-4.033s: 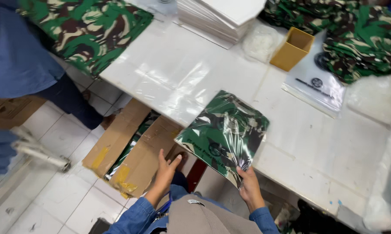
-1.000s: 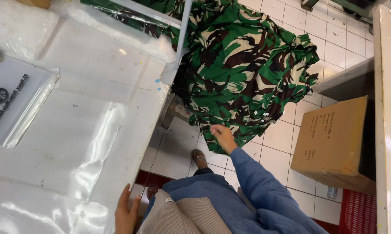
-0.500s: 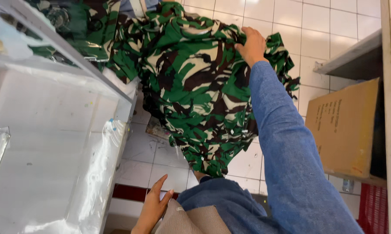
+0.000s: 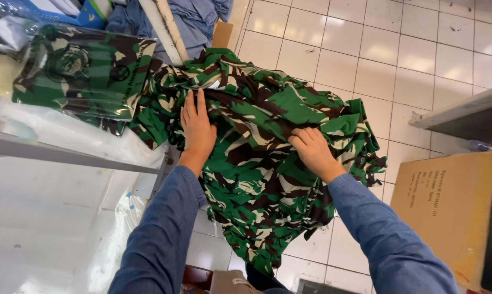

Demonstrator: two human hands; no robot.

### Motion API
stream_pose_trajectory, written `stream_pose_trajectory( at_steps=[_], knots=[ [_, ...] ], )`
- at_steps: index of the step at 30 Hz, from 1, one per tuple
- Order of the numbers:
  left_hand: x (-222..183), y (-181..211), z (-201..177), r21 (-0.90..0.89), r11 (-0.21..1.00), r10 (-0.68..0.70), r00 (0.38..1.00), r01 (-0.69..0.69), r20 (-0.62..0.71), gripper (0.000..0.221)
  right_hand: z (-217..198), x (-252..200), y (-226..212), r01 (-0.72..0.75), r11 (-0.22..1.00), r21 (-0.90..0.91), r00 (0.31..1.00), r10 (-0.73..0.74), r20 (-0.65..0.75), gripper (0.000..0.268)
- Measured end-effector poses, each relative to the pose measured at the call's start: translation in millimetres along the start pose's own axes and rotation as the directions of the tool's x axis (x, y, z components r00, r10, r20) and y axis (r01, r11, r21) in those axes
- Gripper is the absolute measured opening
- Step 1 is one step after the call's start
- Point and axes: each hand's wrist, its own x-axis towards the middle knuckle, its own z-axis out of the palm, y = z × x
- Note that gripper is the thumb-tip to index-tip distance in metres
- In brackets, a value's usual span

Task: The person folds camouflage shirts, places a cardboard insert into each one, and slides them into plastic bags on a factory table.

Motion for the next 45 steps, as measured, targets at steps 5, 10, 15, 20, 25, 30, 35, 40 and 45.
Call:
stream_pose_trajectory(
  at_steps=[5,10,15,20,25,30,35,40,45],
  knots=[
    [29,-31,14,0.004,0.993,0.118,0.966,-0.12,-0.229,0.049,8,16,31,-0.227,0.951,0.209,0.973,0.214,0.082,0.026],
    [26,-60,2,-0.129,0.973,0.151,0.953,-0.19,-0.261,0.043,-35,94,45,-0.445,0.828,0.34,0.878,0.327,0.35,0.041],
    [-17,-78,-2,-0.132,0.968,0.225,0.971,-0.213,0.084,0.06,-52,133,-19,-0.106,0.944,0.312,0.763,-0.124,0.635,0.038],
    [-18,-112,-12,-0.364,0.929,0.043,0.996,-0.066,-0.072,0.063,-1,143,-2,-0.19,0.943,0.273,0.668,-0.08,0.74,0.039],
    [45,-111,-22,-0.314,0.945,0.084,0.995,-0.096,-0.052,0.048,53,172,67,-0.407,0.91,0.08,0.702,0.256,0.665,0.023],
    [61,-104,-10,-0.284,0.958,0.091,0.983,-0.043,0.159,0.058,61,218,57,-0.505,0.798,0.329,0.705,0.162,0.691,0.027],
    [63,-99,-18,-0.367,0.93,0.048,0.995,-0.014,0.083,0.048,99,192,67,-0.589,0.732,0.343,0.69,0.233,0.686,0.038],
    [74,-77,-28,-0.345,0.939,-0.047,0.991,0.0,-0.127,0.042,82,189,61,-0.537,0.751,0.385,0.774,0.257,0.578,0.049],
    [111,-94,-8,-0.279,0.958,-0.074,0.997,0.073,0.006,0.051,99,196,66,-0.489,0.825,0.285,0.753,0.234,0.614,0.038]
  ],
)
